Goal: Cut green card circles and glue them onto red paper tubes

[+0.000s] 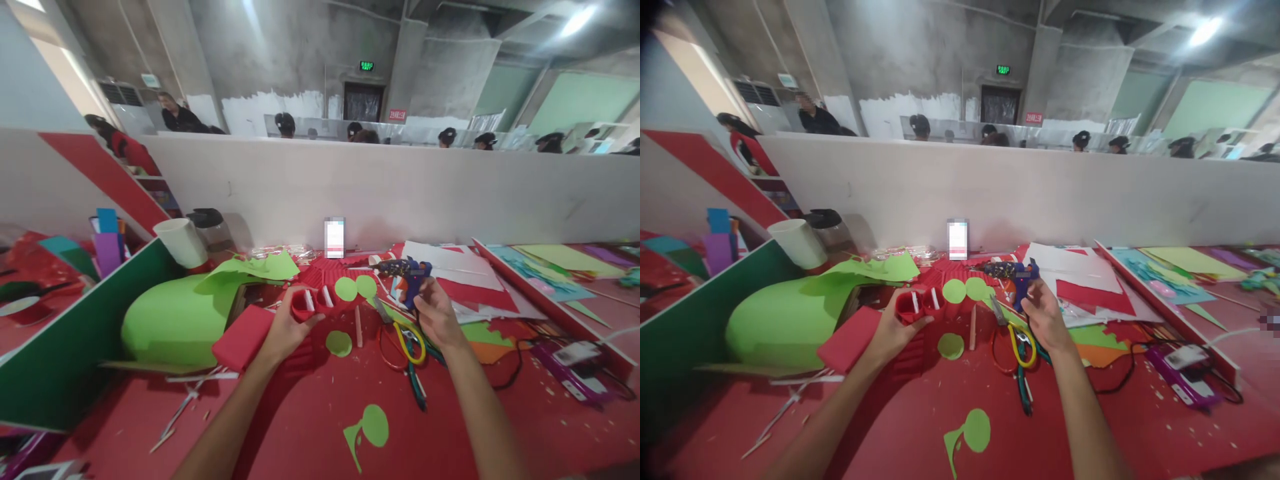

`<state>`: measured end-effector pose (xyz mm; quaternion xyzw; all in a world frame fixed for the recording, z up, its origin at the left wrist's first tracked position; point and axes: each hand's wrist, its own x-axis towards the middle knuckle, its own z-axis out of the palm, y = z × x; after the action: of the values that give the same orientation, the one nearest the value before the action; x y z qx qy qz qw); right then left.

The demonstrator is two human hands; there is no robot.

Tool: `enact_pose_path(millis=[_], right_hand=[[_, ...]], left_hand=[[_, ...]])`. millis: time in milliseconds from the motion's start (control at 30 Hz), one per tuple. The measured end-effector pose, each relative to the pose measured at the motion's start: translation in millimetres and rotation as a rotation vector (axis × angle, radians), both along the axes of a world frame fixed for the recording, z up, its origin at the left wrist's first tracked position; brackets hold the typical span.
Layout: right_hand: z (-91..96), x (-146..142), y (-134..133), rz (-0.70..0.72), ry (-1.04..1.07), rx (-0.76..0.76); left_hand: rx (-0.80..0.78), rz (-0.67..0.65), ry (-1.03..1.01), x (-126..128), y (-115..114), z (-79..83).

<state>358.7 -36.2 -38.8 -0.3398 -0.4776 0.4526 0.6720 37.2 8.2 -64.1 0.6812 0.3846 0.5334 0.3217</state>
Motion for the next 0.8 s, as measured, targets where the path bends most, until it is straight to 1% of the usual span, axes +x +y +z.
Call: enact_pose_path(millis=[100,233,333,400,500,567,600,633,700,800], right_hand=[[-1.4,-6.3,-3.5,0.032,-0.033,-0.016],[-3.0,-12.7,-5.8,0.096,-0.150,-0.039],[6.4,-18.3,-4.2,0.121,-0.230,-0.043],[20.8,-21.4,-1.4,0.135,-0.346,-0.043],[51.3,-25.3,5.7,0.105,-0.657,-0.022],[73.2,-29.1,12.4,0.000,-0.837,0.032],[83.4,-31.5,16.1,-0.016,-0.944,0.048],[92.7,-34.2,19.7,-0.011,-1.033,0.072],[107.3,-39.7,26.2,0.076,-1.176,0.096],[117.9,-46.1,32.9,0.136,-1.272,0.137]], left_hand=[[0.028,-0.083,-0.005,-1.5,-0.9,-0.6],[0.048,-0.115,0.013,-3.0,-2.4,0.3],[0.045,-0.126,0.022,-3.7,-2.7,0.0],[0.043,-0.137,0.011,-3.8,-2.3,-0.7],[0.032,-0.151,-0.009,-3.0,-1.6,-1.7],[0.024,-0.147,-0.024,-2.4,-1.3,-1.9],[0.022,-0.141,-0.029,-2.2,-1.3,-1.9],[0.019,-0.133,-0.030,-2.1,-1.3,-1.9],[0.011,-0.122,-0.027,-2.1,-1.5,-1.9],[-0.003,-0.118,-0.019,-2.4,-2.1,-2.2]])
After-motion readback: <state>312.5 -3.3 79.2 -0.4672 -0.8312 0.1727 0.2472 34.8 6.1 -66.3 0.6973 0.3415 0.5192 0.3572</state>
